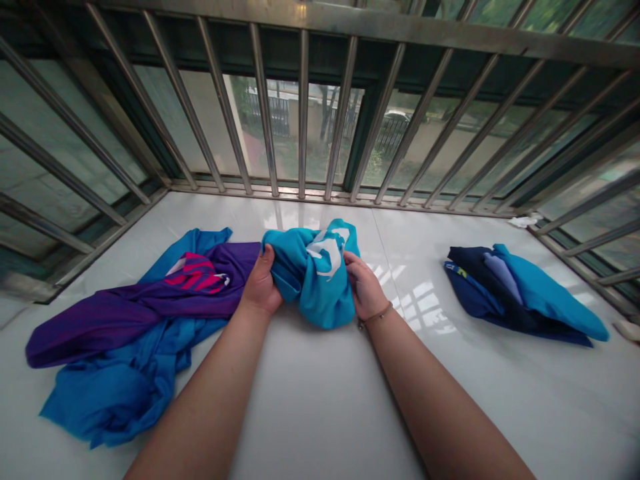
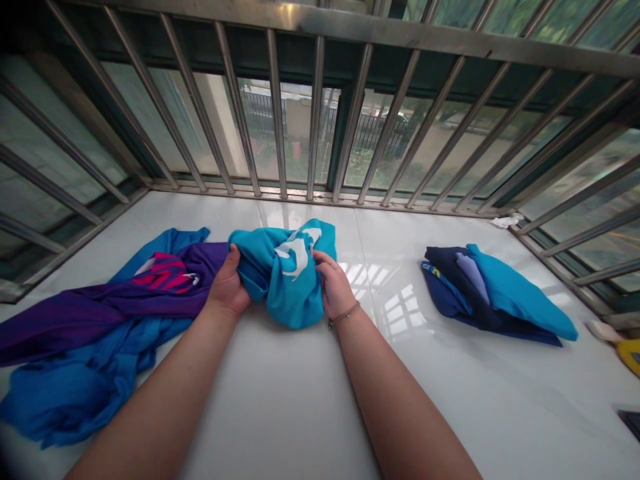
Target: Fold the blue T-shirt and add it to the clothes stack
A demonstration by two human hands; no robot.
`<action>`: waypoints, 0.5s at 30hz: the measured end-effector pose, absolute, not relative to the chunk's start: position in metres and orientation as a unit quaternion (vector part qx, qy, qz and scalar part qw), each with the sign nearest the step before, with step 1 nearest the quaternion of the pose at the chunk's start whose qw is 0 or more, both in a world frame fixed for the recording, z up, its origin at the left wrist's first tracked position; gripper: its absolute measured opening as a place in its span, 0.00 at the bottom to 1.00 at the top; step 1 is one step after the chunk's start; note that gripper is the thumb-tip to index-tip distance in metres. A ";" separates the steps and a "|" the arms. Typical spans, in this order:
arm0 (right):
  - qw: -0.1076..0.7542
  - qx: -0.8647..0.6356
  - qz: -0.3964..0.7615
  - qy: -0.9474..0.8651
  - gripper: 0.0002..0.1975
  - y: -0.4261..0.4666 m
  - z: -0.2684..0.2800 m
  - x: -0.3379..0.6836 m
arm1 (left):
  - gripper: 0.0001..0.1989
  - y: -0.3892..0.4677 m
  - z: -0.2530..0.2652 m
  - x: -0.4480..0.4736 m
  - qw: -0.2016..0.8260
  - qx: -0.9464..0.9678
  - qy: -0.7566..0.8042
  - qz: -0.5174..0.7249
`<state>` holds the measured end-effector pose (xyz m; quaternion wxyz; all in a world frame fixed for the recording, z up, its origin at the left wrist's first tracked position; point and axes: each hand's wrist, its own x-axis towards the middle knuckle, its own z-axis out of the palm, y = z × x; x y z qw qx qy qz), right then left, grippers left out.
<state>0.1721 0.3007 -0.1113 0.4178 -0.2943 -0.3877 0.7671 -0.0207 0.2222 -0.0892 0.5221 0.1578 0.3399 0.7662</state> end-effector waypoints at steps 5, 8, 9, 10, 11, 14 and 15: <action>0.373 -0.207 0.780 -0.458 0.33 0.283 -0.104 0.166 | 0.35 0.212 -0.088 -0.019 0.574 0.187 0.343 0.720; 0.311 -0.174 0.792 -0.495 0.40 0.277 -0.102 0.166 | 0.34 0.205 -0.091 -0.014 0.622 0.220 0.352 0.663; 0.303 -0.177 0.796 -0.494 0.38 0.276 -0.102 0.166 | 0.33 0.203 -0.092 -0.014 0.633 0.226 0.356 0.649; 0.303 -0.185 0.799 -0.485 0.35 0.275 -0.102 0.166 | 0.31 0.202 -0.092 -0.014 0.640 0.228 0.359 0.640; 0.311 -0.196 0.802 -0.471 0.33 0.275 -0.102 0.166 | 0.29 0.202 -0.091 -0.015 0.642 0.225 0.362 0.637; 0.334 -0.228 0.822 -0.400 0.29 0.278 -0.101 0.166 | 0.25 0.207 -0.087 -0.019 0.638 0.192 0.370 0.648; 0.334 -0.231 0.834 -0.374 0.30 0.280 -0.100 0.167 | 0.24 0.210 -0.086 -0.021 0.633 0.177 0.373 0.655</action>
